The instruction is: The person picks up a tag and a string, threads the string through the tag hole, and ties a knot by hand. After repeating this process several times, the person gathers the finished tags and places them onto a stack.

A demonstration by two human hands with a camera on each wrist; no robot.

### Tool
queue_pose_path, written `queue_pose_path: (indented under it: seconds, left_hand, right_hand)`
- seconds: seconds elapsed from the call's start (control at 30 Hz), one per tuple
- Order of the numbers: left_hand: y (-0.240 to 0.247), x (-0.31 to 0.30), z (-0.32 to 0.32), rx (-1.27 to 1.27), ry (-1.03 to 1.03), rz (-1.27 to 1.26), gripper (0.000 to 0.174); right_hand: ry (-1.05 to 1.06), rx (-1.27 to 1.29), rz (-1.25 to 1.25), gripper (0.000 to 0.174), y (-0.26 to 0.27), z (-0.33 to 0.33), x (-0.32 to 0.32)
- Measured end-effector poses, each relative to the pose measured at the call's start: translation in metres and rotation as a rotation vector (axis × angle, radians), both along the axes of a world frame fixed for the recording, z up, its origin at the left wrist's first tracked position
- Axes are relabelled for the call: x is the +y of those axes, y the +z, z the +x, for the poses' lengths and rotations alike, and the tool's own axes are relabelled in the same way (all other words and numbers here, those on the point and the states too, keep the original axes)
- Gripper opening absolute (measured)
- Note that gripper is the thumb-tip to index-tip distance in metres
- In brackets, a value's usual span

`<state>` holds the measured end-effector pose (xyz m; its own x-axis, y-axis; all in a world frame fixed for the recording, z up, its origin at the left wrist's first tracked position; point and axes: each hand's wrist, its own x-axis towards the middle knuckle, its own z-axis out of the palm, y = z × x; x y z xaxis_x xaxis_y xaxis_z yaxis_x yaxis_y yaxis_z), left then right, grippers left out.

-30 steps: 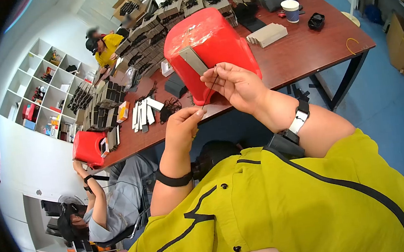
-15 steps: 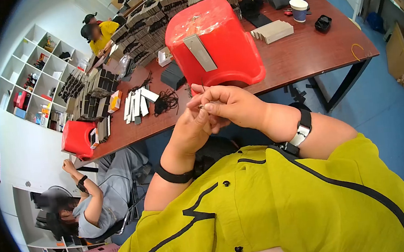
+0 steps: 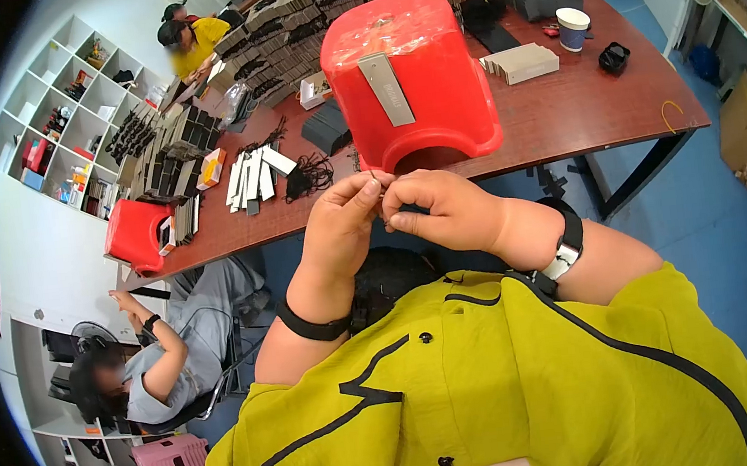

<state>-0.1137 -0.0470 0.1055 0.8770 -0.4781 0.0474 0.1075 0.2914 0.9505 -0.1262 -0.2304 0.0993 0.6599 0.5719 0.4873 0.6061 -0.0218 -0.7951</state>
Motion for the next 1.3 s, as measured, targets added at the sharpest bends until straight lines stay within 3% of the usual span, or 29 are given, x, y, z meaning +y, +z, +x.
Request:
queue_pose_path:
  seconds: [0.2, 0.27, 0.33, 0.43, 1.3]
  left_hand:
    - [0.000, 0.003, 0.000, -0.107, 0.045, -0.070, 0.007]
    - [0.000, 0.005, 0.001, -0.387, 0.294, 0.010, 0.003]
    - [0.004, 0.004, -0.006, -0.371, 0.284, 0.021, 0.005]
    - [0.006, -0.002, -0.015, -0.452, 0.193, 0.275, 0.009]
    - [0.000, -0.005, -0.015, -0.375, 0.258, 0.314, 0.007]
  right_hand:
    - [-0.013, 0.032, 0.054, 0.005, -0.001, -0.003, 0.007]
    - [-0.261, 0.195, 0.290, 0.006, -0.002, -0.004, 0.010]
    - [-0.337, 0.244, 0.329, 0.008, -0.002, -0.002, 0.008]
    - [-0.391, 0.382, 0.350, 0.010, -0.006, 0.000, 0.005]
    - [-0.405, 0.052, 0.249, 0.008, 0.001, -0.008, 0.006]
